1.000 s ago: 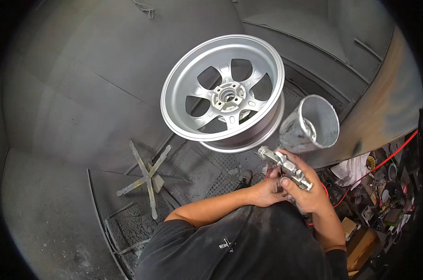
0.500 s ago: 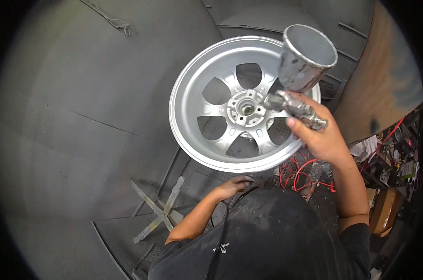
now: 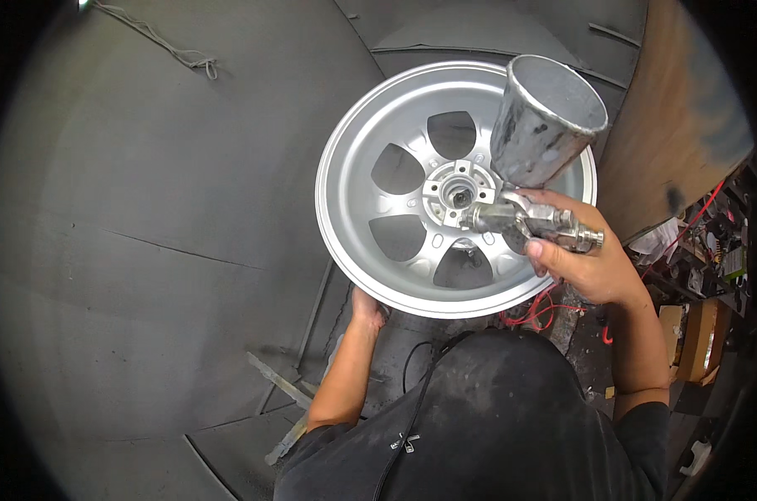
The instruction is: Spray painting a car rim in a paint booth.
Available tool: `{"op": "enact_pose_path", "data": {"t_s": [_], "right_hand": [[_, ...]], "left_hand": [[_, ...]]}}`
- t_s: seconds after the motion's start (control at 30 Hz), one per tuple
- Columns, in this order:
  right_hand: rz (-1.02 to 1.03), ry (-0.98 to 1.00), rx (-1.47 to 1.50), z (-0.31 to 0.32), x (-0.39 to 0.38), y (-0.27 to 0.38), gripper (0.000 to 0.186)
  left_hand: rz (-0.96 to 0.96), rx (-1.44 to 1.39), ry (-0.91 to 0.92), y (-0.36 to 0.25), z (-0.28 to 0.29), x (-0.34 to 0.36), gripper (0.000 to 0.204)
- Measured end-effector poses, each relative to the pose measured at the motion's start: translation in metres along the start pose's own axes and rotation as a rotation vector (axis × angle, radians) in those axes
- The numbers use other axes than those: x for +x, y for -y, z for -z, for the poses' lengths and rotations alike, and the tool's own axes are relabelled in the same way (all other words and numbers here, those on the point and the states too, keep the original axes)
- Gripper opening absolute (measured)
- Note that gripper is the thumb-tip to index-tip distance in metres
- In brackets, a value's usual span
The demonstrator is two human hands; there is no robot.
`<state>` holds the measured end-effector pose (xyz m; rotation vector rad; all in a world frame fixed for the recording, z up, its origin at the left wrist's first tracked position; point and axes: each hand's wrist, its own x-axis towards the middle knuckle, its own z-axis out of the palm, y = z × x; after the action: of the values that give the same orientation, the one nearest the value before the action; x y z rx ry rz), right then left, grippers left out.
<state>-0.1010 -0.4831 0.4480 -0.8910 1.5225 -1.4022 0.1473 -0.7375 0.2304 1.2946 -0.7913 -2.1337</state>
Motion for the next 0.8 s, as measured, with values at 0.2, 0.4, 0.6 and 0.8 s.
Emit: {"op": "enact_pose_path", "data": {"t_s": [0.2,0.4,0.6,0.8], "right_hand": [[0.256,-0.229,-0.132,0.017,0.01,-0.005,0.046],[0.274,-0.225,-0.164,0.022,0.013,-0.01,0.045],[0.227,0.16,-0.031,0.016,0.004,0.004,0.043],[0.387,-0.09,-0.131,0.028,0.024,-0.007,0.043]], "left_hand": [[-0.017,-0.021,0.002,0.006,0.005,0.001,0.04],[-0.003,-0.011,-0.054,0.011,0.0,-0.008,0.039],[0.024,-0.026,-0.047,0.022,-0.012,-0.029,0.034],[0.045,-0.031,-0.113,0.054,-0.03,-0.056,0.042]]}}
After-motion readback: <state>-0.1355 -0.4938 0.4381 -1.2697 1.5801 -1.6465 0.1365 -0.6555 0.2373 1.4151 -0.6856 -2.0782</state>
